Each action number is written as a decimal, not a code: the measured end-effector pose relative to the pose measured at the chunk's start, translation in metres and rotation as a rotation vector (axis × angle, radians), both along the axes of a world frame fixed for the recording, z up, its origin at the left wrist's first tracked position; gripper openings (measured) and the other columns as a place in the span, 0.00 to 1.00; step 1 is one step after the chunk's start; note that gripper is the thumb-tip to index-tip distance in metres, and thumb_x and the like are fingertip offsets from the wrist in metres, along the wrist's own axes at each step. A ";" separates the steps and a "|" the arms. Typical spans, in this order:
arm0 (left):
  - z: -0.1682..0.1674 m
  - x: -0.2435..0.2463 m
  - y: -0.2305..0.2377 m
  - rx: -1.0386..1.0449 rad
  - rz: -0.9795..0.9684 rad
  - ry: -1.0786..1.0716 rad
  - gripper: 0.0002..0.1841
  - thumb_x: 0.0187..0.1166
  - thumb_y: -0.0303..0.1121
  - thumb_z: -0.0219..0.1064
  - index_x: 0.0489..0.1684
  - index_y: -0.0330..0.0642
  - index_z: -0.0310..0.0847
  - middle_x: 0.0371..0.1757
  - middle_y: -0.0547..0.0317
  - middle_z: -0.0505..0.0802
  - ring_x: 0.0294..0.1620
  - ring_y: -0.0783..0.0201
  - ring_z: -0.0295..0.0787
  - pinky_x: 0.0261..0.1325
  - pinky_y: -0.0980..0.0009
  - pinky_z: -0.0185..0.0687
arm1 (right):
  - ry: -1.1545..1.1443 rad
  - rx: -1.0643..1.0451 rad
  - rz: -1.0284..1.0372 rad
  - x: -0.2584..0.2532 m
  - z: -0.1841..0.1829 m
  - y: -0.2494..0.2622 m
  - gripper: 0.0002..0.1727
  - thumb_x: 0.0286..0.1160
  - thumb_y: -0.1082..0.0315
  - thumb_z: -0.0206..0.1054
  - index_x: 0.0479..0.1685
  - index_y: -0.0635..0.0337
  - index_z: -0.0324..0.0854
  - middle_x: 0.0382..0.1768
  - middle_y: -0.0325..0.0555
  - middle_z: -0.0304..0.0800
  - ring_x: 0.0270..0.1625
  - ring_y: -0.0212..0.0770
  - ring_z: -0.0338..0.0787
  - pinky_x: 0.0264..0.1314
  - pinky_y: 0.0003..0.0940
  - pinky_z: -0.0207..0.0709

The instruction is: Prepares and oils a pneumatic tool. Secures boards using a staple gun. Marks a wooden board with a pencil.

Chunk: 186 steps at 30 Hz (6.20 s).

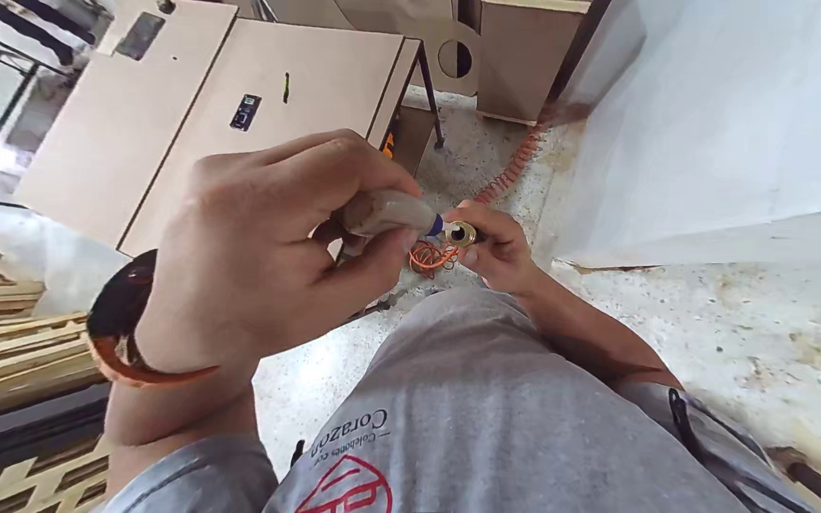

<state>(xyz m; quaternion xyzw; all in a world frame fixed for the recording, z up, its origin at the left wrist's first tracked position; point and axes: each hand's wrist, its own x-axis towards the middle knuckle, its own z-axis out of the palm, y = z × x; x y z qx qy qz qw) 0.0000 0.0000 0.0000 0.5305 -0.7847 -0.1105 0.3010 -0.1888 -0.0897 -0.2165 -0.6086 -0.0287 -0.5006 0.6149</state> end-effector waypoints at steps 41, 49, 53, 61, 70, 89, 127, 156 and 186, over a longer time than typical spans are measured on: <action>-0.147 0.051 0.187 -0.417 0.657 1.250 0.16 0.73 0.27 0.73 0.59 0.45 0.81 0.60 0.45 0.91 0.51 0.53 0.93 0.54 0.58 0.93 | 0.418 0.353 0.272 0.090 -0.019 -0.038 0.24 0.92 0.43 0.48 0.70 0.48 0.76 0.30 0.30 0.82 0.21 0.26 0.75 0.22 0.22 0.74; -0.236 0.070 0.338 -0.590 0.975 1.434 0.13 0.75 0.27 0.69 0.56 0.43 0.81 0.55 0.43 0.92 0.52 0.49 0.93 0.57 0.50 0.91 | 0.529 0.309 0.390 0.156 -0.070 0.019 0.23 0.87 0.43 0.59 0.67 0.48 0.78 0.28 0.28 0.81 0.22 0.26 0.78 0.24 0.21 0.76; -0.257 0.101 0.400 -0.602 1.087 1.445 0.12 0.74 0.24 0.69 0.54 0.43 0.81 0.53 0.42 0.93 0.51 0.49 0.94 0.56 0.51 0.92 | 0.519 0.372 0.422 0.198 -0.088 0.077 0.19 0.87 0.49 0.63 0.64 0.51 0.80 0.28 0.29 0.82 0.22 0.25 0.77 0.24 0.21 0.75; -0.249 0.183 0.422 -0.438 0.977 1.316 0.16 0.74 0.27 0.74 0.58 0.44 0.81 0.56 0.46 0.93 0.49 0.51 0.94 0.54 0.54 0.93 | 0.519 0.324 0.402 0.270 -0.067 0.142 0.23 0.92 0.46 0.52 0.69 0.50 0.79 0.25 0.33 0.80 0.21 0.28 0.74 0.23 0.24 0.73; -0.166 0.252 0.321 -0.422 0.864 0.880 0.16 0.78 0.36 0.74 0.61 0.45 0.83 0.52 0.58 0.93 0.42 0.65 0.92 0.45 0.69 0.91 | 0.461 0.348 0.621 0.350 -0.020 0.145 0.19 0.92 0.50 0.54 0.53 0.56 0.80 0.21 0.33 0.75 0.19 0.27 0.73 0.21 0.22 0.71; -0.084 0.352 0.230 -0.301 0.822 0.404 0.15 0.76 0.27 0.71 0.59 0.37 0.83 0.49 0.63 0.94 0.44 0.70 0.92 0.47 0.72 0.92 | 0.275 0.595 0.965 0.461 0.018 0.149 0.20 0.93 0.50 0.51 0.51 0.58 0.76 0.23 0.33 0.75 0.19 0.24 0.72 0.19 0.17 0.67; -0.092 0.401 0.257 -0.265 0.810 0.447 0.13 0.75 0.27 0.71 0.56 0.36 0.83 0.48 0.64 0.94 0.43 0.70 0.92 0.47 0.73 0.92 | 0.205 0.584 0.921 0.490 0.019 0.178 0.21 0.93 0.48 0.51 0.50 0.58 0.75 0.21 0.34 0.70 0.16 0.24 0.67 0.16 0.18 0.62; -0.067 0.381 0.283 -0.109 0.922 0.165 0.14 0.75 0.33 0.73 0.54 0.35 0.86 0.41 0.61 0.94 0.34 0.72 0.88 0.33 0.75 0.85 | 0.504 -0.537 0.152 0.492 0.028 0.179 0.17 0.88 0.56 0.62 0.51 0.63 0.85 0.27 0.41 0.85 0.25 0.32 0.84 0.22 0.30 0.78; -0.043 0.406 0.285 -0.023 0.756 0.382 0.13 0.74 0.29 0.72 0.54 0.37 0.84 0.43 0.65 0.94 0.36 0.73 0.91 0.36 0.78 0.91 | 0.200 -1.075 0.252 0.506 0.037 0.126 0.17 0.89 0.55 0.59 0.43 0.61 0.82 0.22 0.42 0.76 0.21 0.40 0.80 0.17 0.34 0.69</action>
